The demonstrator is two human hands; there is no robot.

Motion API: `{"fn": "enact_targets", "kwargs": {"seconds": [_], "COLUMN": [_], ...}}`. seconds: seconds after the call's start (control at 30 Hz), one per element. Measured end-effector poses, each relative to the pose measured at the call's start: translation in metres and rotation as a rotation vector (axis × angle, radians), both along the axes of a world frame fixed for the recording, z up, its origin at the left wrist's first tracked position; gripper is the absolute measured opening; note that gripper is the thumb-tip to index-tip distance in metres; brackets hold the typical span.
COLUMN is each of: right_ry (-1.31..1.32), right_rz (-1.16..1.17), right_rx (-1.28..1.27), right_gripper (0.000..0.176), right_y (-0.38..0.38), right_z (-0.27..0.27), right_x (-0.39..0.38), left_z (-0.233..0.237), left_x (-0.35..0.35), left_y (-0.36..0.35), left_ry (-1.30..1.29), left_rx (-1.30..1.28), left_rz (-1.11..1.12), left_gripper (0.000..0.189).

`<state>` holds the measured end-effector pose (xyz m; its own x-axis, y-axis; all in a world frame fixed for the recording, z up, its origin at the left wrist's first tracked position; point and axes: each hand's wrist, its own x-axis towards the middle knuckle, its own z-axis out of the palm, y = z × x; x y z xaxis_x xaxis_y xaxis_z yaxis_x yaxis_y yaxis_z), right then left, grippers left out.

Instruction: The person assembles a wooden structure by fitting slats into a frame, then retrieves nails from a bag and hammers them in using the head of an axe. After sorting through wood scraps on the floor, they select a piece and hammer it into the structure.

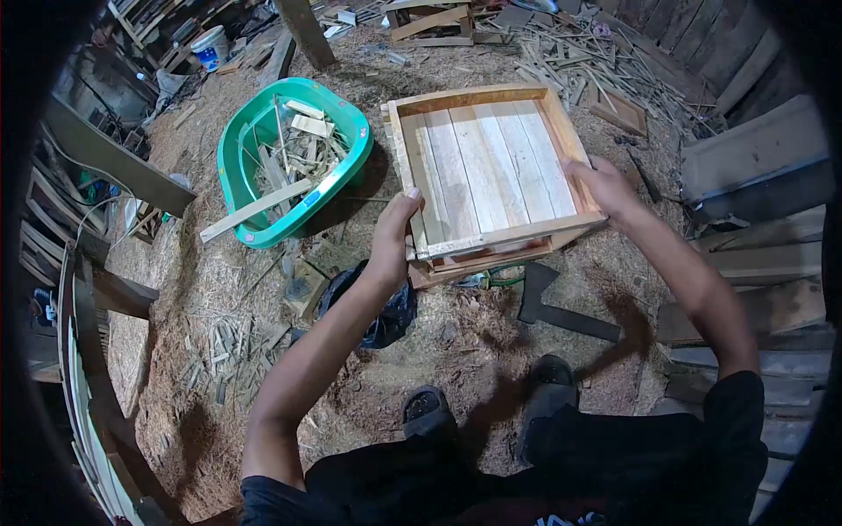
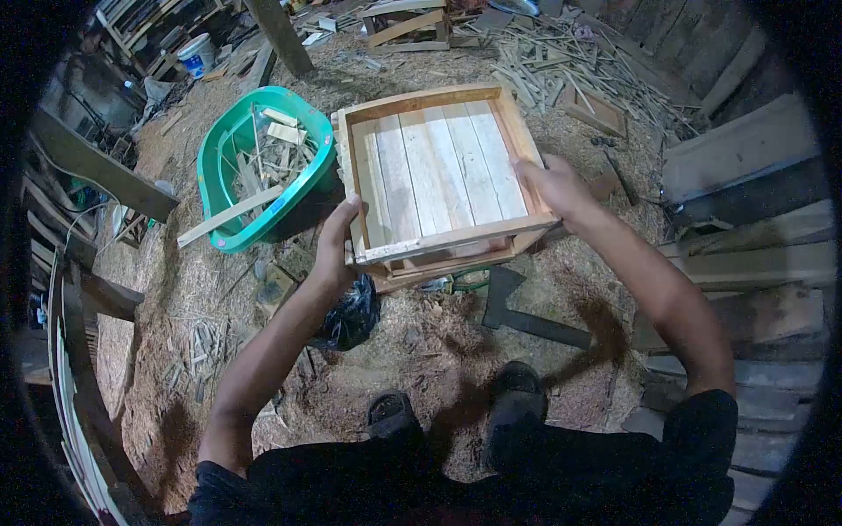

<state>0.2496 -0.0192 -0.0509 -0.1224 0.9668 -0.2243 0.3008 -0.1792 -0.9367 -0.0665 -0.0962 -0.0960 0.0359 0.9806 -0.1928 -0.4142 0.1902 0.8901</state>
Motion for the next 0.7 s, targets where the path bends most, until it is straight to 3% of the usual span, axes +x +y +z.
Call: {"fn": "enact_targets", "kwargs": {"seconds": [0.1, 0.13, 0.17, 0.3, 0.33, 0.4, 0.47, 0.5, 0.6, 0.7], "right_ry": [0.257, 0.355, 0.285, 0.473, 0.326, 0.069, 0.275, 0.381, 0.698, 0.557], "right_rz": [-0.017, -0.018, -0.018, -0.142, -0.1, -0.259, -0.169, -0.121, -0.247, -0.262], "right_rx": [-0.104, -0.111, -0.157, -0.064, 0.136, 0.271, 0.336, 0.37, 0.117, 0.201], "right_gripper": [0.053, 0.056, 0.058, 0.068, 0.08, 0.081, 0.08, 0.08, 0.078, 0.076], "right_y": [0.005, 0.011, 0.014, 0.009, 0.006, -0.013, 0.0, 0.006, 0.008, 0.024], "right_z": [0.007, 0.006, 0.005, -0.017, -0.024, -0.033, -0.046, -0.051, -0.018, -0.034], "right_x": [-0.011, -0.01, -0.008, -0.02, -0.028, -0.043, -0.046, -0.048, -0.062, -0.056], "left_z": [0.02, 0.018, 0.017, 0.0, -0.004, -0.016, -0.018, -0.012, -0.02, -0.015], "left_x": [0.003, 0.004, 0.004, -0.003, -0.003, -0.01, -0.011, -0.003, -0.02, -0.011], "left_y": [0.002, 0.006, 0.009, 0.017, 0.018, 0.021, 0.028, 0.036, 0.061, 0.074], "left_ry": [-0.038, -0.042, -0.006, -0.008, -0.006, -0.021, -0.082, -0.112, -0.078, -0.107], "left_rx": [-0.049, -0.007, -0.009, 0.014, 0.04, 0.093, 0.084, 0.031, 0.1, 0.102], "left_rz": [-0.018, 0.033, 0.084, 0.273, 0.313, 0.326, 0.376, 0.521, 0.498, 0.57], "left_gripper": [0.066, 0.063, 0.062, 0.063, 0.065, 0.056, 0.05, 0.048, 0.043, 0.039]}}
